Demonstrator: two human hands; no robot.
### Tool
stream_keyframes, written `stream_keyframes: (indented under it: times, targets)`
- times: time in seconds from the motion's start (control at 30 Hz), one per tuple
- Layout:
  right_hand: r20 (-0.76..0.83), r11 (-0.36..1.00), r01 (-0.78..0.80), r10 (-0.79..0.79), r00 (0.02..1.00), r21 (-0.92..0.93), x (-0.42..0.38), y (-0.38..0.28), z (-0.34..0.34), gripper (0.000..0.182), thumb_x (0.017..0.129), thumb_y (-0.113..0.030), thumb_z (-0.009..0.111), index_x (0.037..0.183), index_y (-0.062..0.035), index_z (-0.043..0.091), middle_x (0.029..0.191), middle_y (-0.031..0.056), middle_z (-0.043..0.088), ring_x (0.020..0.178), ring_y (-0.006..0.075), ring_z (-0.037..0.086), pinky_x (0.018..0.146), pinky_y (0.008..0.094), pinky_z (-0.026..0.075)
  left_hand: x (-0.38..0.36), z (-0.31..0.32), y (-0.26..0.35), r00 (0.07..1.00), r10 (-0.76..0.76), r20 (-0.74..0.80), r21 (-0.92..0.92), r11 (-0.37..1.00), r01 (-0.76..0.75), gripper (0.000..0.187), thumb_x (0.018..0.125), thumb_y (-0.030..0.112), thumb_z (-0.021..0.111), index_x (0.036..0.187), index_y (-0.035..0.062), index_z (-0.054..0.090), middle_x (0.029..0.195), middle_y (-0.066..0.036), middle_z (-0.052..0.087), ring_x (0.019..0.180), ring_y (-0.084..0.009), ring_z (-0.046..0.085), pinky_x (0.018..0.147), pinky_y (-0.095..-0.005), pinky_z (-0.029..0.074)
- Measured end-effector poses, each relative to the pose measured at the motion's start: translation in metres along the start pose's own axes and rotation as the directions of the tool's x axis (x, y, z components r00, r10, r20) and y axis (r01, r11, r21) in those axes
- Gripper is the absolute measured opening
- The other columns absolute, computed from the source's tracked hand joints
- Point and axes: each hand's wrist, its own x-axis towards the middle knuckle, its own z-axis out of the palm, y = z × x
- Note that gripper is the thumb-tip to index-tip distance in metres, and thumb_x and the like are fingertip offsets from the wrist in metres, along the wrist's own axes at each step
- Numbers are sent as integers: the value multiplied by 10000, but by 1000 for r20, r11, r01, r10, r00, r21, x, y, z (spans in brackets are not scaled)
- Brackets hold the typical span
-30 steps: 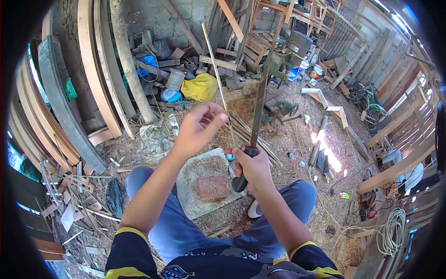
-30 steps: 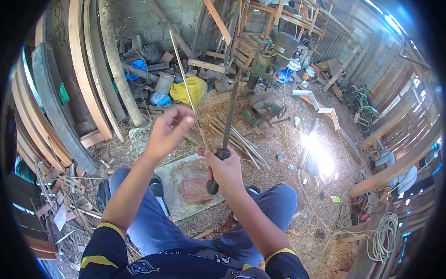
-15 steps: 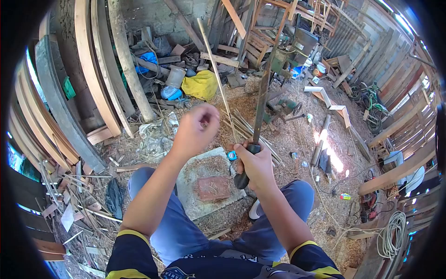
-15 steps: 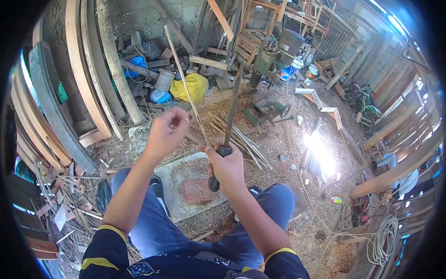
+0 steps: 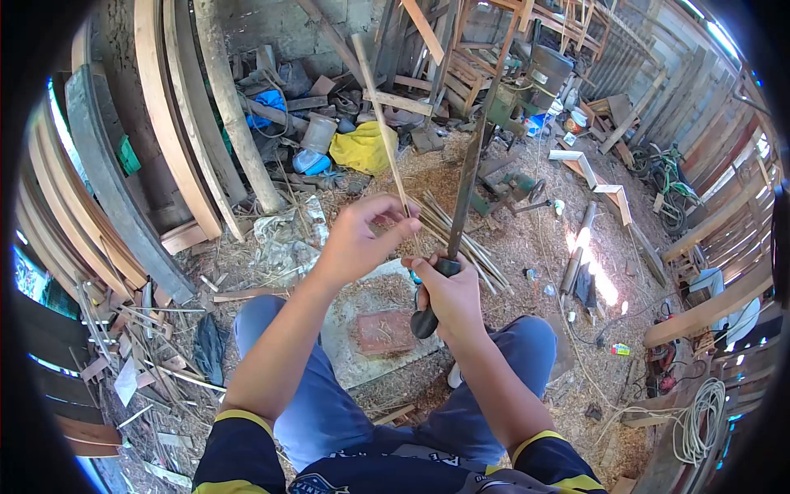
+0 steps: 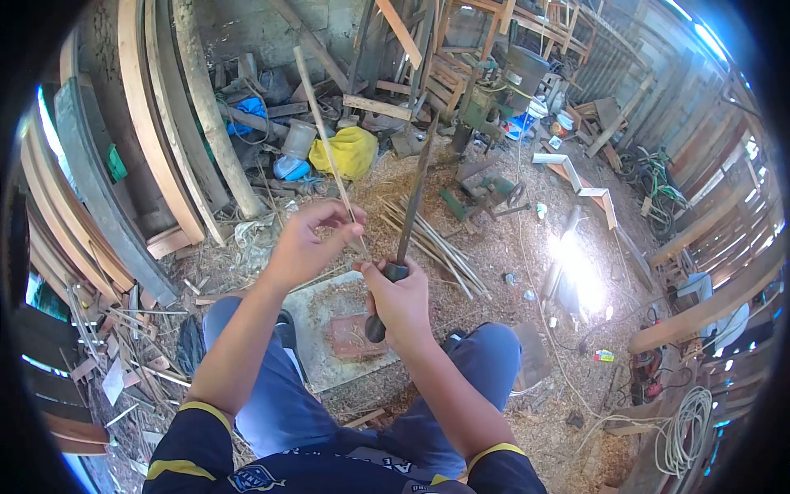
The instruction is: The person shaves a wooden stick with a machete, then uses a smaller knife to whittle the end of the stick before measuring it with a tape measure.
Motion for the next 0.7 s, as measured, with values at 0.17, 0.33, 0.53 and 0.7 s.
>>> stream_keyframes:
  times: [0.17, 0.33, 0.53, 0.7]
  targets:
    - [-18, 995, 18, -20, 1000, -93, -4, -8, -5, 206, 955, -112, 738, 979, -51, 542, 819, 98, 715, 439, 101, 535, 395, 252, 406, 3, 0, -23, 986, -166, 1, -224, 961, 162, 146, 1052, 136, 641, 1053, -8, 664, 971, -34, 696, 895, -129, 708, 807, -265, 565]
    - [-29, 940, 187, -204, 979, -285, 8, -60, -24, 303, 1039, -326, 654, 971, -42, 575, 773, 80, 669, 468, 97, 563, 411, 249, 424, -5, -3, -6, 962, -274, 5, -301, 917, 262, 288, 1119, 226, 515, 1226, -14, 631, 887, 7, 627, 723, -94, 658, 672, -252, 549]
    - [224, 791, 428, -365, 904, -438, 38, -86, -51, 471, 1079, -494, 528, 936, -48, 588, 752, 64, 670, 513, 109, 603, 478, 274, 450, -16, 18, 12, 953, -302, -4, -468, 843, 265, 425, 1153, 304, 408, 1338, -18, 614, 758, 56, 477, 551, -22, 461, 508, -217, 419]
    - [339, 349, 579, -550, 763, -737, 43, -62, -50, 427, 1009, -461, 644, 912, -46, 619, 664, 111, 621, 586, 300, 648, 567, 415, 480, -21, 31, 7, 945, -323, -39, -523, 813, 257, 403, 1152, 320, 414, 1263, 8, 643, 733, 65, 462, 515, -12, 394, 449, -198, 346]
